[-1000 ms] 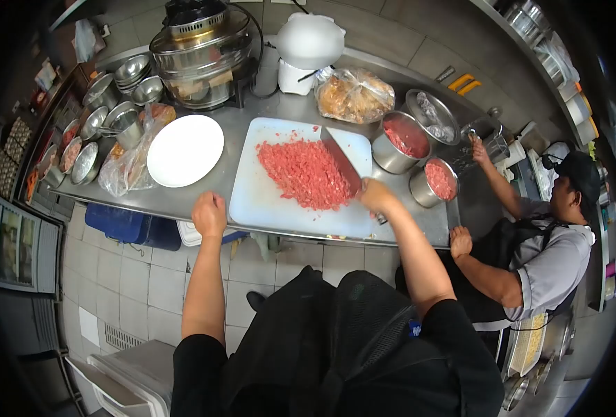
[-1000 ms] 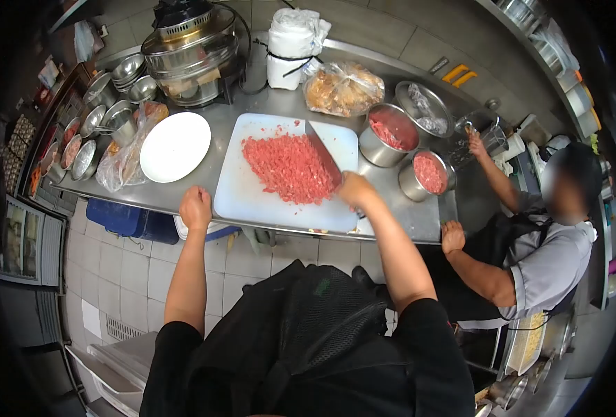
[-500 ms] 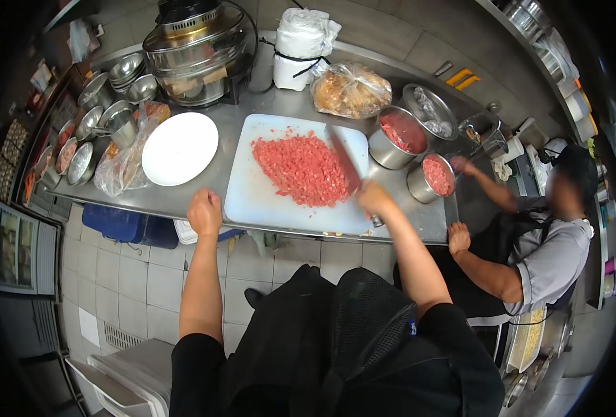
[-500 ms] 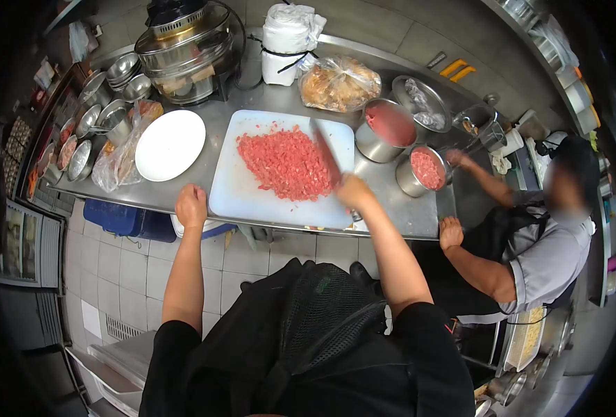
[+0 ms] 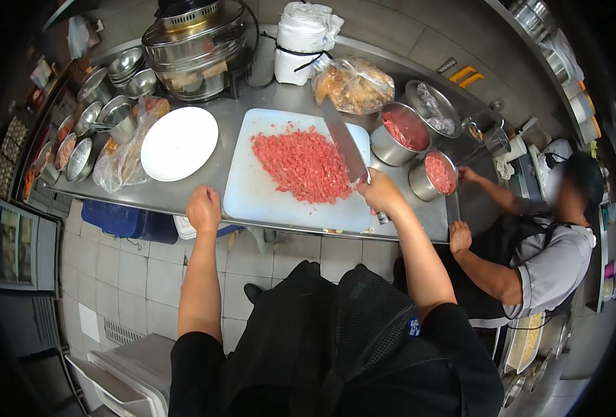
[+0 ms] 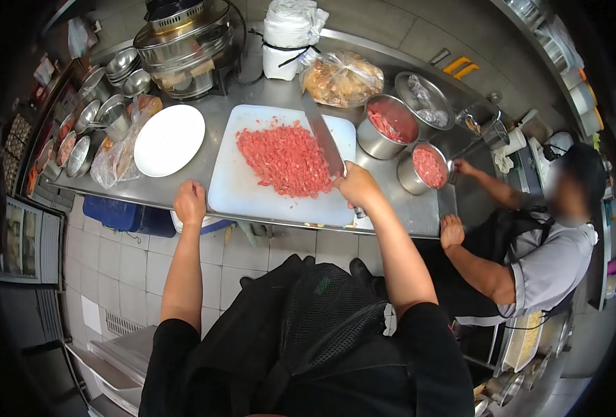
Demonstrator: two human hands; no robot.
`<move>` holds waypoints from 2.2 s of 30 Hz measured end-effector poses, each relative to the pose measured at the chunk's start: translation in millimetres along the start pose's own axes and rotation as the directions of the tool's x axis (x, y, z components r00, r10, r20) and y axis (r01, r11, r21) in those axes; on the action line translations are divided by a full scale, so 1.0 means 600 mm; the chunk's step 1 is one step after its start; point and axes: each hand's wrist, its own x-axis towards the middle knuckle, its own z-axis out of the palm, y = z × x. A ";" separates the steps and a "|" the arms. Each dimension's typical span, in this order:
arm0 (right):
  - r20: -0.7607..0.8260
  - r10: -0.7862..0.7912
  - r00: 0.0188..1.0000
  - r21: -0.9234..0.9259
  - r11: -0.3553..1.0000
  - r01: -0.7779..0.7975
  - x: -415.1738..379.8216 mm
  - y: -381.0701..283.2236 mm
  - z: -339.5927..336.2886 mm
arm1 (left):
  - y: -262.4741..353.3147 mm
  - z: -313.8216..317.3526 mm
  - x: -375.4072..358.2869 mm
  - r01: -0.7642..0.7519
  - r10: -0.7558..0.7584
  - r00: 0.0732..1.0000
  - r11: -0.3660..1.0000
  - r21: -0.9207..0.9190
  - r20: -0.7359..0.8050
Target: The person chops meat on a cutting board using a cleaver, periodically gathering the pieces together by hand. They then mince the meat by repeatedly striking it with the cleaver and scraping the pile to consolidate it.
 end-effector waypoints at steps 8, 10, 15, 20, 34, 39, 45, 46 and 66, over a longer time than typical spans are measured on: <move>0.009 -0.080 0.997 -0.003 0.997 0.080 0.026 0.009 0.010 | -0.006 0.006 0.000 -0.013 0.013 1.000 1.000 0.008 -0.008; 0.013 -0.071 0.997 0.091 0.993 0.069 0.038 0.019 0.029 | -0.004 0.003 0.000 0.000 0.000 1.000 1.000 0.016 0.000; 0.151 0.044 0.988 -0.019 0.999 -0.041 0.090 0.054 0.072 | 0.000 -0.002 0.002 -0.024 0.024 0.999 1.000 0.007 -0.024; 0.035 -0.018 0.999 -0.096 0.995 0.021 0.058 0.035 0.070 | 0.002 -0.005 0.005 -0.008 0.008 1.000 1.000 -0.013 -0.011; -0.035 -0.079 0.996 -0.317 0.946 0.064 0.079 0.002 0.068 | 0.001 -0.005 0.007 -0.022 0.021 1.000 1.000 -0.007 -0.016; -0.277 -0.286 0.917 -0.339 0.922 0.186 0.050 -0.008 0.045 | 0.000 -0.002 -0.001 0.026 -0.026 1.000 0.999 -0.028 0.016; 0.044 -0.031 0.999 -0.247 0.968 0.041 0.049 -0.015 0.040 | -0.001 -0.004 0.002 -0.006 0.006 1.000 1.000 -0.013 -0.005; -0.021 -0.061 0.998 -0.266 0.962 0.054 0.045 -0.021 0.031 | -0.001 -0.001 0.002 0.000 0.000 1.000 1.000 -0.007 -0.003; 0.012 -0.094 0.995 -0.254 0.963 0.094 0.033 -0.043 0.043 | 0.000 -0.003 0.005 -0.009 0.009 1.000 1.000 -0.013 -0.001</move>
